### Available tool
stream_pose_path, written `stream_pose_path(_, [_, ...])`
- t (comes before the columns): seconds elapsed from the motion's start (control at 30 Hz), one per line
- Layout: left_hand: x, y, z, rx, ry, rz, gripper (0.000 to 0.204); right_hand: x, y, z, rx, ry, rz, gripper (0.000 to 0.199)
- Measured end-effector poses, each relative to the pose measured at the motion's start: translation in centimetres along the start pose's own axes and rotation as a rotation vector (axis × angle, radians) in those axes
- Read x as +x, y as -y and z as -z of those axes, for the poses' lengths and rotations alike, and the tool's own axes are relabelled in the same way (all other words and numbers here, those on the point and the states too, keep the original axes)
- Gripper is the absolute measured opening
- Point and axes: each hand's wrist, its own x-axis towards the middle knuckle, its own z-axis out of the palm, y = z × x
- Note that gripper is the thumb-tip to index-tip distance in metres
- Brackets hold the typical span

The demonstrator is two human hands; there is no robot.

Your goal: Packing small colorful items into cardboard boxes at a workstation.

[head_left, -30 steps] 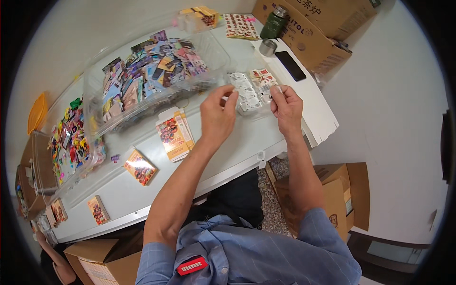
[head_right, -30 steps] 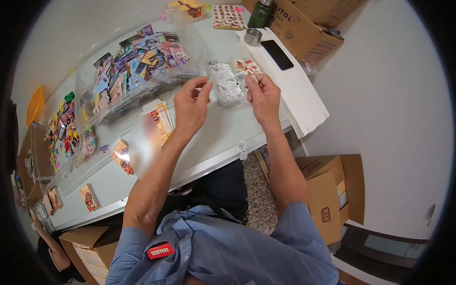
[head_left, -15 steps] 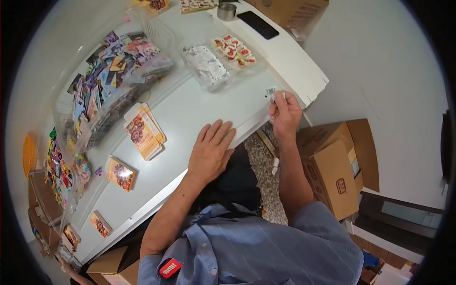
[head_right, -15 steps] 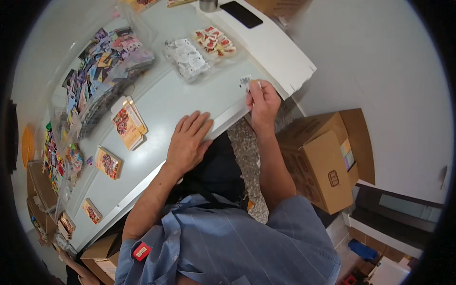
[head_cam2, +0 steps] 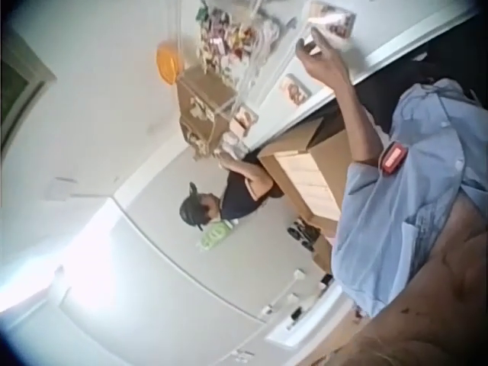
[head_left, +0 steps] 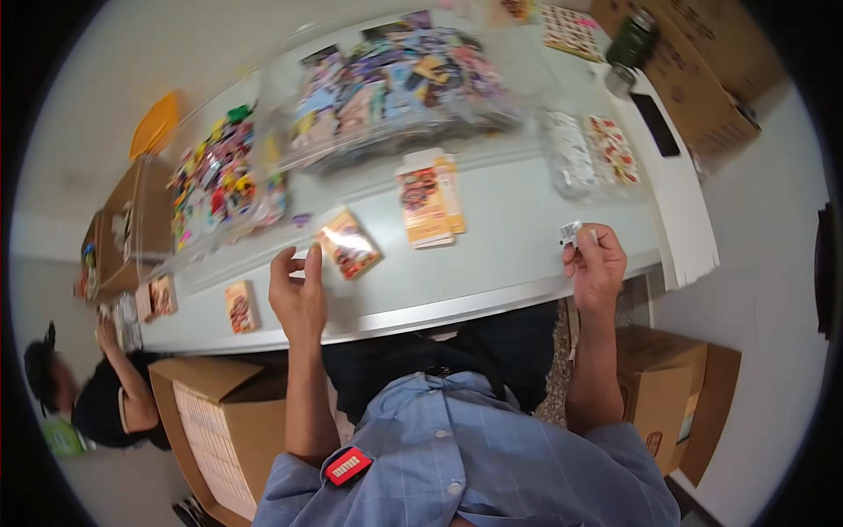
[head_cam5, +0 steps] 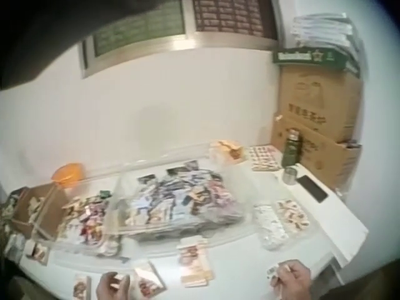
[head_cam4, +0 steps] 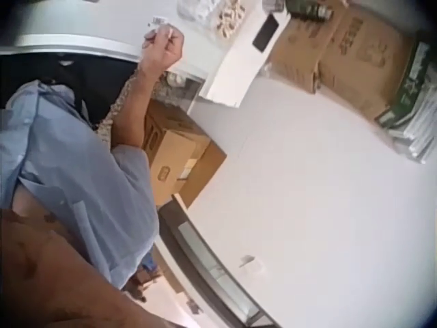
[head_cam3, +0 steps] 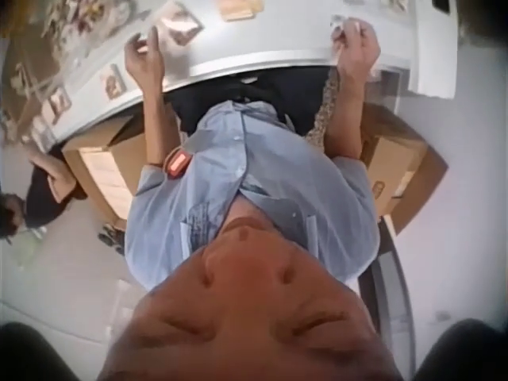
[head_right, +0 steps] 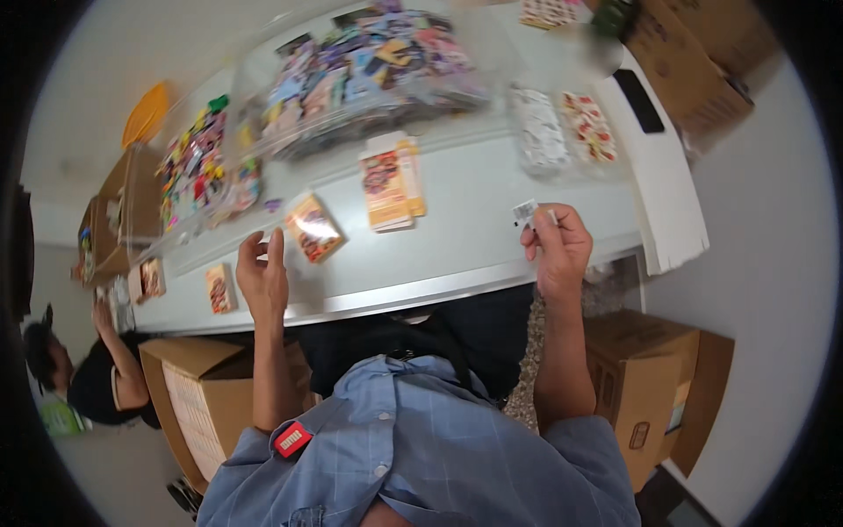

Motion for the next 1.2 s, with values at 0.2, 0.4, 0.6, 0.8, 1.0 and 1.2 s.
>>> stream_pose_path(0.2, [3.2,1.1,-1.2,0.439,0.228,0.158,0.079,-1.1,-3.7,-10.3,-0.086,0.341,-0.197,0.014])
stream_pose_path(0.4, [2.6,1.0,-2.1,0.375,0.332,0.029,0.066,-4.2,-7.9,-17.5,-0.035,0.495,-0.387,0.023])
stream_pose_path(0.6, [2.0,1.7,-0.9,-0.045,0.480,0.114,0.043,-4.5,-7.8,-17.2,0.018,0.517,-0.388,0.022])
stream_pose_path(0.8, [1.0,3.4,0.0,-0.325,0.535,0.102,0.044,-4.1,-6.5,-16.4,0.040,0.569,-0.456,0.016])
stream_pose_path(1.0, [-0.4,5.3,-0.3,-0.373,0.541,0.006,0.026,-0.3,-1.7,-17.8,-0.413,0.615,0.502,0.012])
stream_pose_path(1.2, [-0.5,4.6,-0.9,-0.410,0.583,-0.062,0.030,2.6,0.2,-19.7,-0.636,0.900,0.719,0.020])
